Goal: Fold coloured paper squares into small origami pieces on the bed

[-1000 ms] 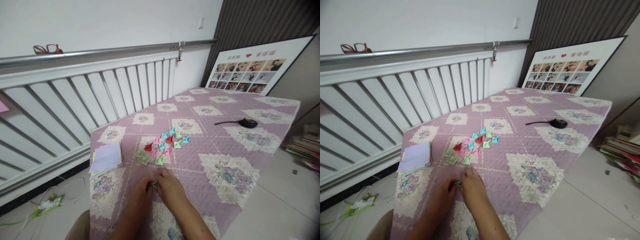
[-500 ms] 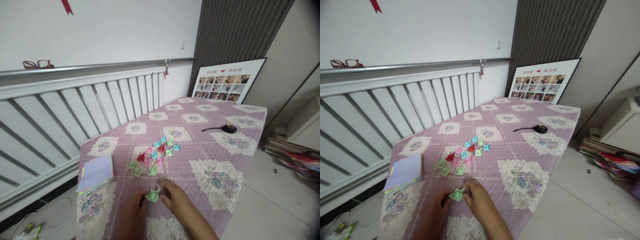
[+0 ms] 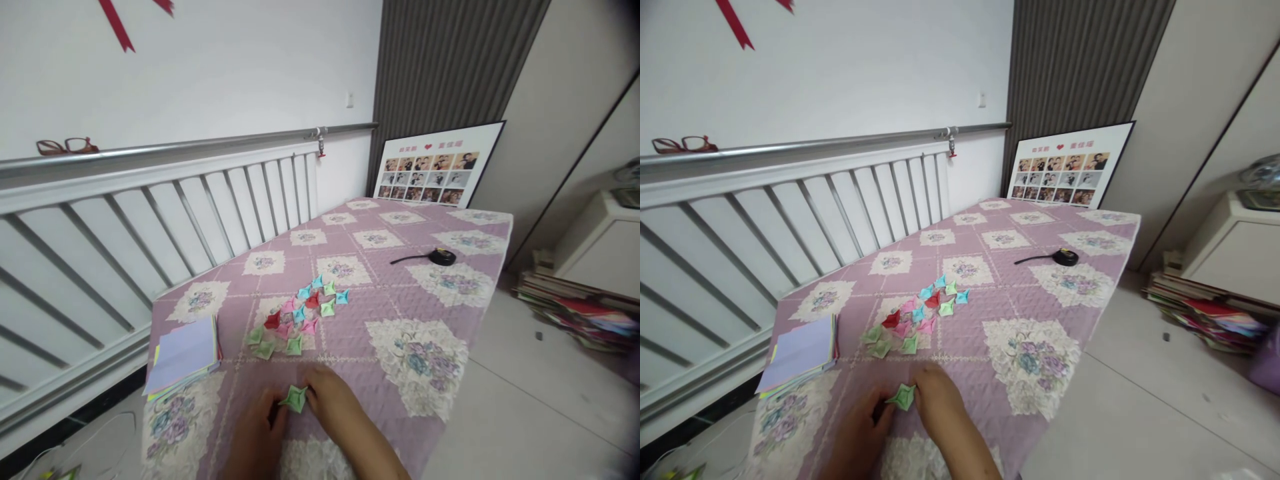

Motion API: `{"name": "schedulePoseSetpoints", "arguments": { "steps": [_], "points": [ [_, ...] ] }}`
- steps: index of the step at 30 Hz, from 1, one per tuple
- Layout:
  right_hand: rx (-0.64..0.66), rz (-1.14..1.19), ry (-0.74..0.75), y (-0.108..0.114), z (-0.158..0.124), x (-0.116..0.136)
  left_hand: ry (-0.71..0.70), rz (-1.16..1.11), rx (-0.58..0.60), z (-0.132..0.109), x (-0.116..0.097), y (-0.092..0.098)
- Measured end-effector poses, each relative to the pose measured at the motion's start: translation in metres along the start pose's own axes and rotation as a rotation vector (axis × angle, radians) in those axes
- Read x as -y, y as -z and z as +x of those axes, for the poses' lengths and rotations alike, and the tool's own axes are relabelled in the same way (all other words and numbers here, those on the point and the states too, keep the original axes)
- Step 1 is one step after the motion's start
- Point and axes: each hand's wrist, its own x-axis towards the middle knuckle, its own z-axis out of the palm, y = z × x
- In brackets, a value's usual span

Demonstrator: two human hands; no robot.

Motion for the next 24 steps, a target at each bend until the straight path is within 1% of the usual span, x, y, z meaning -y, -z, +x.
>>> {"name": "schedulePoseSetpoints", "arguments": {
  "steps": [4, 8, 11, 14, 17, 20, 24],
  "points": [
    [-0.01, -0.022, -0.032, 0.001, 0.001, 0.001, -0.002, 0.015, -0.033, 0.0, 0.0, 0.0],
    [-0.05, -0.033, -0.059, 0.006, 0.002, -0.003, 0.016, -0.056, -0.061, 0.0, 0.001, 0.001],
    [-0.061, -0.042, -0.072, 0.009, 0.002, -0.008, 0.067, -0.137, -0.127, 0.003, 0.002, 0.002],
    [-0.058, -0.052, -0.071, 0.012, 0.001, -0.01, 0.089, -0.166, -0.201, 0.009, 0.002, 0.005],
    [-0.056, -0.047, -0.054, 0.013, -0.001, -0.009, 0.093, -0.155, -0.247, 0.018, 0.0, 0.007],
    [-0.067, -0.049, -0.049, 0.013, -0.002, -0.01, 0.068, -0.117, -0.272, 0.027, 0.0, 0.009],
    [-0.063, -0.046, -0.049, 0.013, -0.002, -0.011, 0.069, -0.081, -0.295, 0.033, 0.002, 0.011]
  ]
}}
